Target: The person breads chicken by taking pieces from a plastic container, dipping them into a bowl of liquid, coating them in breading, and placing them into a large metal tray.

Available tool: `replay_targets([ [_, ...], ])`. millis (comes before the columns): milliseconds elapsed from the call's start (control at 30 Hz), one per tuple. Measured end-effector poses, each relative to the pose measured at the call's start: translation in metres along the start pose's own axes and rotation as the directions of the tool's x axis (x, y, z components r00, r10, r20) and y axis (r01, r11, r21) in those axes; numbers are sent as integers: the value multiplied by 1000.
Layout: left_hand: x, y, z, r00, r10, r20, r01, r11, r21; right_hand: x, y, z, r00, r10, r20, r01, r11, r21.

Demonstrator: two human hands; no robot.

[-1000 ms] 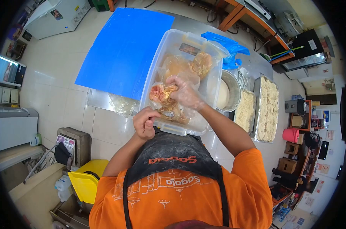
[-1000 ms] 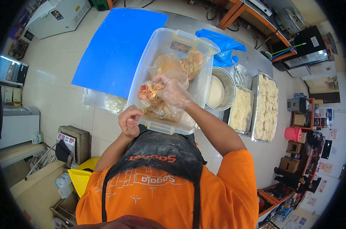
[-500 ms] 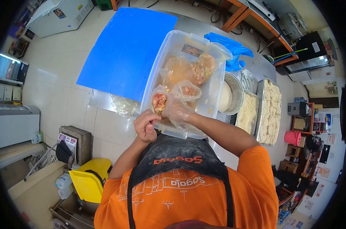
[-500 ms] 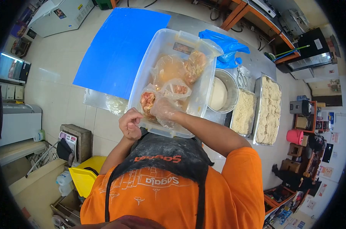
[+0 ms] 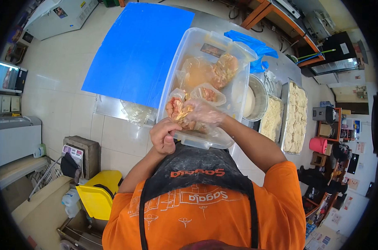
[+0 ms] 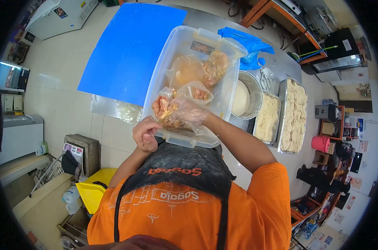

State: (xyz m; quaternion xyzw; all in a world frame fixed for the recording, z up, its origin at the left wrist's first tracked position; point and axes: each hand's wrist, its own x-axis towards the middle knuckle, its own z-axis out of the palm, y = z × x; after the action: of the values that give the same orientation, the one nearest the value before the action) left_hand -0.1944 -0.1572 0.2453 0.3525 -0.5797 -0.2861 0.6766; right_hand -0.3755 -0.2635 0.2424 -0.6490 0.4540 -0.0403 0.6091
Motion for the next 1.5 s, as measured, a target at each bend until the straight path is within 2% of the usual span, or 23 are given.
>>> replay_targets([
  [67, 1, -1, 0, 1000, 0, 1, 0, 1000, -13, -14, -22, -14, 996, 85, -14, -81, 982, 173],
  [167, 0, -2, -2, 1000, -4, 5, 4, 1000, -23, -20, -37, -27, 995, -13, -100, 34, 977, 210],
  [267, 0, -2, -2, 1000, -17, -2, 16, 999, -30, -25, -54, -32, 973, -171, -152, 159, 983, -88],
  [300, 0, -2, -2, 1000, -16, -4, 16, 999, -33, -25, -57, -28, 930, -318, -185, 288, 942, -174],
  [367, 0, -2, -3, 1000, -14, -6, 14, 999, -34, -27, -62, -13, 781, -590, -207, 505, 790, -346],
  [467, 1, -1, -3, 1000, -4, 1, 4, 999, -33, -22, -42, -1, 819, -567, -89, 461, 742, -487],
  [567, 1, -3, -3, 1000, 9, 6, -9, 999, -37, -15, -19, 5, 925, -326, -194, 207, 862, -462],
  [667, 2, -1, -3, 1000, 7, 1, -7, 1000, -27, -16, -9, 11, 863, -313, -398, 48, 833, -552],
  [767, 4, -1, -1, 1000, 14, 8, -14, 999, -29, -1, 8, 9, 884, -382, -269, 259, 880, -398],
  [867, 2, -1, -2, 1000, 22, 1, -22, 999, -35, -2, -2, 13, 909, -349, -229, 162, 800, -577],
  [967, 2, -3, -2, 1000, 26, 3, -26, 999, -28, -2, -30, 15, 960, -203, -192, 25, 746, -666],
  [1067, 5, 1, -1, 1000, 17, 15, -17, 1000, -2, 10, -47, 7, 996, -58, -75, -26, 589, -807],
  [1100, 5, 2, -2, 1000, 16, 18, -16, 1000, 2, 13, -38, 3, 967, -248, -51, 110, 594, -797],
  [1167, 5, 2, -2, 1000, 17, 20, -17, 1000, 3, 20, -8, -4, 805, -593, -13, 373, 524, -766],
  [1267, 4, 0, -1, 1000, 20, 14, -20, 1000, 1, 27, -5, -4, 862, -506, 35, 309, 469, -827],
  [1367, 5, 1, -2, 1000, 18, 24, -18, 1000, -1, 27, -24, 0, 916, -380, 131, 261, 316, -912],
  [1467, 5, 1, -2, 999, 15, 32, -15, 1000, -7, 35, -24, -4, 977, -192, 87, 177, 526, -832],
  [1500, 5, 1, -3, 999, 9, 38, -9, 1000, -12, 38, -25, -5, 977, -190, 93, 180, 515, -838],
])
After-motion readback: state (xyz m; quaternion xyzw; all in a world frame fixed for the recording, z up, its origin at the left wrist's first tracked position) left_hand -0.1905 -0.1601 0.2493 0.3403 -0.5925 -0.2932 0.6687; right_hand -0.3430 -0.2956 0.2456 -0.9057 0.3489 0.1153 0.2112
